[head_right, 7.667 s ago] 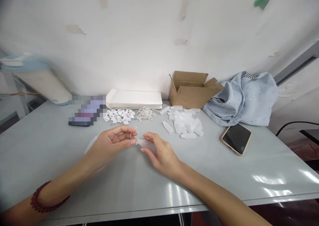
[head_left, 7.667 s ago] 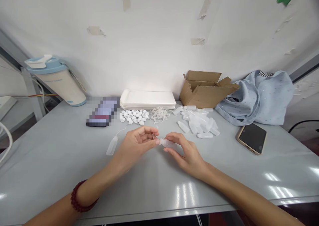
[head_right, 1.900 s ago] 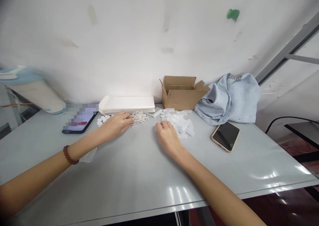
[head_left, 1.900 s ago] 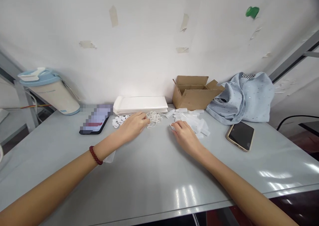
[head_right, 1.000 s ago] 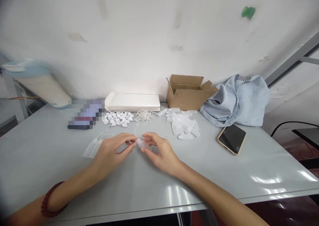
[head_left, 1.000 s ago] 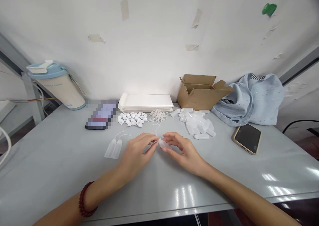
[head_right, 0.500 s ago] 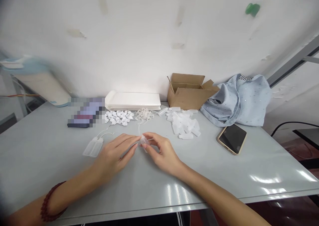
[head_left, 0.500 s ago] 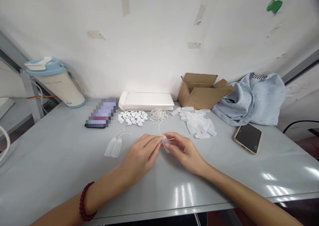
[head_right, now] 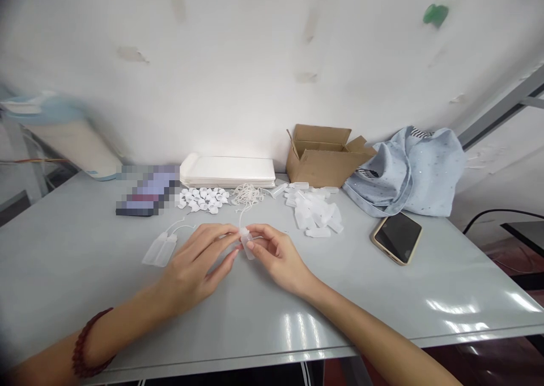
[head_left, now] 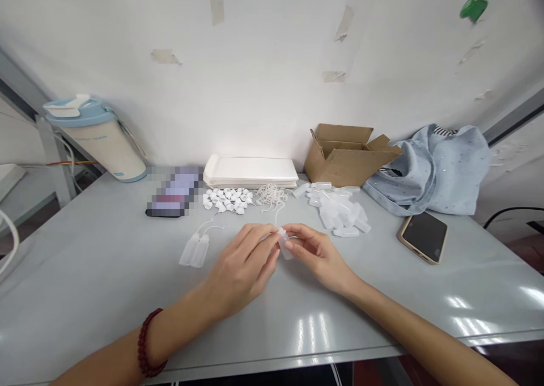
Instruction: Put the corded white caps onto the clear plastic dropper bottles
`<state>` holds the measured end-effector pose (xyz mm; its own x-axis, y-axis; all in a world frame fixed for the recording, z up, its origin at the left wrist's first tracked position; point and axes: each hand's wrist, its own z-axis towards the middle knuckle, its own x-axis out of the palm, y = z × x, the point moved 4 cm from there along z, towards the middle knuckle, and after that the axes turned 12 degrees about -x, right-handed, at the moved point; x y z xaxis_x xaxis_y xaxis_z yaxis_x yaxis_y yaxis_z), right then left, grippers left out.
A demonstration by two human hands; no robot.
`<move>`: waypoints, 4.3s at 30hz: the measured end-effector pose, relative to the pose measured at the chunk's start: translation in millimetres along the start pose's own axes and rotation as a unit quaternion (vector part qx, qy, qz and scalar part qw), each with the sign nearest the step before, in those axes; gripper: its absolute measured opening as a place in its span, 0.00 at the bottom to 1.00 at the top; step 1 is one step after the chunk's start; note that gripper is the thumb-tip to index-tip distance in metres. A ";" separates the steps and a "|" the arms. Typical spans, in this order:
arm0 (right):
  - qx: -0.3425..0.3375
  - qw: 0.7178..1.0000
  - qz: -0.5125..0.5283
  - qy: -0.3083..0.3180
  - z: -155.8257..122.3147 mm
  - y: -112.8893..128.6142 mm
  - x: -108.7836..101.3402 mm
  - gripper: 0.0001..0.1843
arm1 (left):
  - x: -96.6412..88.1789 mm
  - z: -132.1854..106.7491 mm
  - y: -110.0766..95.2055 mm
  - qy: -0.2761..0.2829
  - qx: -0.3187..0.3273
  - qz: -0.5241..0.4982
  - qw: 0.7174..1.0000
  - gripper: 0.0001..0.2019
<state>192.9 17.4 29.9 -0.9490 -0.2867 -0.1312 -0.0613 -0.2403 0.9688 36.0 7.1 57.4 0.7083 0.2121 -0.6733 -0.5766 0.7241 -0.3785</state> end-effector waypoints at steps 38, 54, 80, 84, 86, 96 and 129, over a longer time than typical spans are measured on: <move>0.052 0.990 0.128 -0.007 -3.4 -9.6 8.5 0.15 | -36.8 -9.8 46.7 0.222 -0.073 0.034 0.972 0.18; 0.060 0.992 0.109 -0.013 -3.9 -9.7 8.4 0.15 | -55.4 -35.5 88.9 0.290 -0.157 0.069 0.941 0.17; 0.054 0.994 0.096 -0.010 -5.2 -11.2 9.5 0.15 | -55.0 -39.9 98.5 0.297 -0.162 0.074 0.938 0.20; 0.053 0.995 0.089 -0.008 -5.2 -10.7 9.6 0.15 | -56.2 -38.5 97.3 0.293 -0.161 0.075 0.939 0.20; 0.050 0.995 0.088 -0.009 -4.6 -10.3 9.2 0.15 | -56.5 -37.6 96.8 0.297 -0.158 0.077 0.939 0.20; 0.053 0.995 0.083 -0.010 -5.7 -9.6 8.6 0.16 | -57.8 -39.3 100.2 0.302 -0.151 0.084 0.937 0.20; -0.110 0.874 -0.462 -0.101 22.2 -2.1 -69.6 0.07 | 50.1 60.9 43.7 0.228 -0.091 0.127 0.961 0.16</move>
<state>252.2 58.5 41.7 -0.5624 0.2886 -0.7749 -0.7910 -0.4607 0.4025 71.1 89.3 45.7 0.3070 0.0278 -0.9513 -0.7988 0.5509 -0.2417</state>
